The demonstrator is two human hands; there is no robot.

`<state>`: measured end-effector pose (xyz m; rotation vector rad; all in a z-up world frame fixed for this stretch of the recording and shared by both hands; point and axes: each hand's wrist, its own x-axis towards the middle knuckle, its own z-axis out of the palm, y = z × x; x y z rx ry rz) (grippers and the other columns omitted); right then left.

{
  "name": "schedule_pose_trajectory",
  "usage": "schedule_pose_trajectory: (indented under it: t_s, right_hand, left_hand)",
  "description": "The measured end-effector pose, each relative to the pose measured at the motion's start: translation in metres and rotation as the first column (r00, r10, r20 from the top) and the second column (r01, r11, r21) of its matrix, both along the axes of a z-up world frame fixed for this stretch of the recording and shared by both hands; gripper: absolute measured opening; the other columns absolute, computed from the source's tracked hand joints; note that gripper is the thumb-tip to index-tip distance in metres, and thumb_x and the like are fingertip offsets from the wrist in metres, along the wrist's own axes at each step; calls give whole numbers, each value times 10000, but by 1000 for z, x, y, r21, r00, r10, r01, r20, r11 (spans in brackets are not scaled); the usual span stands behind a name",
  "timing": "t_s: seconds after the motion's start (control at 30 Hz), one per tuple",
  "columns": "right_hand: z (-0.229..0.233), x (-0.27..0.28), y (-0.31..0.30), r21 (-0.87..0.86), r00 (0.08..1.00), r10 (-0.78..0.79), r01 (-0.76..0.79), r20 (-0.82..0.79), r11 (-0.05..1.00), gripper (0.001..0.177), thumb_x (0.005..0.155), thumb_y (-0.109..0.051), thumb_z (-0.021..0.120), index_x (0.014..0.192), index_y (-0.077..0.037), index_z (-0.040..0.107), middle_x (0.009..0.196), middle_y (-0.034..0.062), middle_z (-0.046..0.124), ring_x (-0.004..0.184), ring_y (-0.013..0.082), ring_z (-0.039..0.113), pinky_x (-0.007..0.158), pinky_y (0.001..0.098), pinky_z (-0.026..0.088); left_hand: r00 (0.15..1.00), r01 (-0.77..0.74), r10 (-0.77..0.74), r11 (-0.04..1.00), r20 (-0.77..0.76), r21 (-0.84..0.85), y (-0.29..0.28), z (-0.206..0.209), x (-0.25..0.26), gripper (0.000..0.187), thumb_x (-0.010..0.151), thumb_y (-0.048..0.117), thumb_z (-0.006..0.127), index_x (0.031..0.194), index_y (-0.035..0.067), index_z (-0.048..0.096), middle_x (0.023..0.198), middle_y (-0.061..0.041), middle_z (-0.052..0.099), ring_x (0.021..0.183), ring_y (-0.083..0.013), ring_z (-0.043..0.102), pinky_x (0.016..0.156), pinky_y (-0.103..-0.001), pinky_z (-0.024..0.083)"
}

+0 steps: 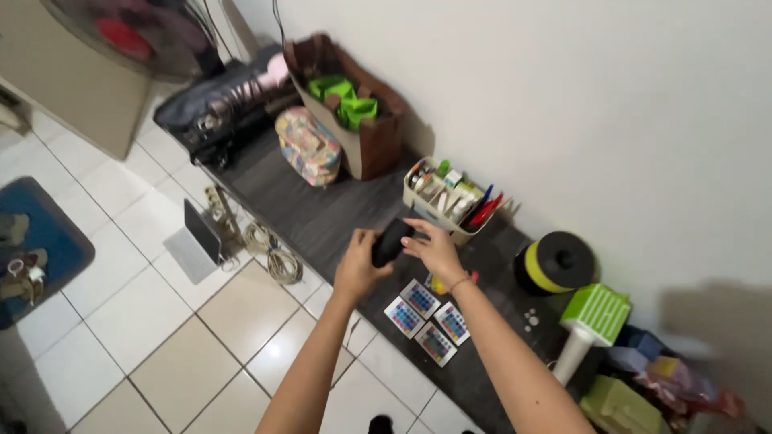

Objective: The person assembles a small green and white LED light fixture by inserting batteries into the handle and attaching the head. They test the light, then place it on the table and organize batteries into a black case.

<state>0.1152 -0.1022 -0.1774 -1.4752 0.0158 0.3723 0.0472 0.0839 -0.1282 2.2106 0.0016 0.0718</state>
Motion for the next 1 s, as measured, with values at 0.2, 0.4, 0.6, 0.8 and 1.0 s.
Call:
schedule_pose_trajectory:
  t_s: [0.2,0.4,0.6,0.8,1.0]
  right_hand:
    - [-91,12,-10,-330,999,31,-15,44,944,350,903,81,607,1223,-35,688,1194,53,706,1015,174,744,805,283,619]
    - [-161,2,-28,-357,996,-76,84,37,930,233,939,43,639,1138,-48,719,1103,78,758,992,153,743,795,278,630]
    - [-137,-16,-34,-682,936,223,23,272,731,366,731,-79,884,1068,-132,752,911,48,737,793,162,714,755,292,594]
    - [-68,-31,-23,-853,880,474,-266,-24,450,740,611,-162,969,1284,-248,676,1158,14,621,1036,191,643,1003,401,389]
    - [-106,-32,-38,-876,788,615,-282,21,390,730,534,-80,954,1180,-209,640,1233,20,548,1210,248,558,1003,384,478]
  left_hand:
    - [974,-182,188,981,-125,60,32,-108,32,731,721,137,863,1400,155,594,1208,-107,579,1073,-340,649,896,-453,541]
    - [983,-171,176,982,-55,75,38,-186,45,793,715,93,868,1448,94,565,1189,-130,563,1066,-331,582,965,-425,520]
    - [984,-169,174,972,-21,164,37,-205,55,779,757,141,861,1466,76,544,1228,-135,549,1093,-335,506,992,-453,456]
    - [984,-167,174,965,-21,200,37,-214,53,755,801,188,839,1483,88,532,1260,-102,558,1134,-314,505,1003,-455,419]
    - [984,-174,165,963,61,208,37,-217,47,761,836,236,819,1510,103,493,1377,-116,530,1244,-336,478,1058,-481,378]
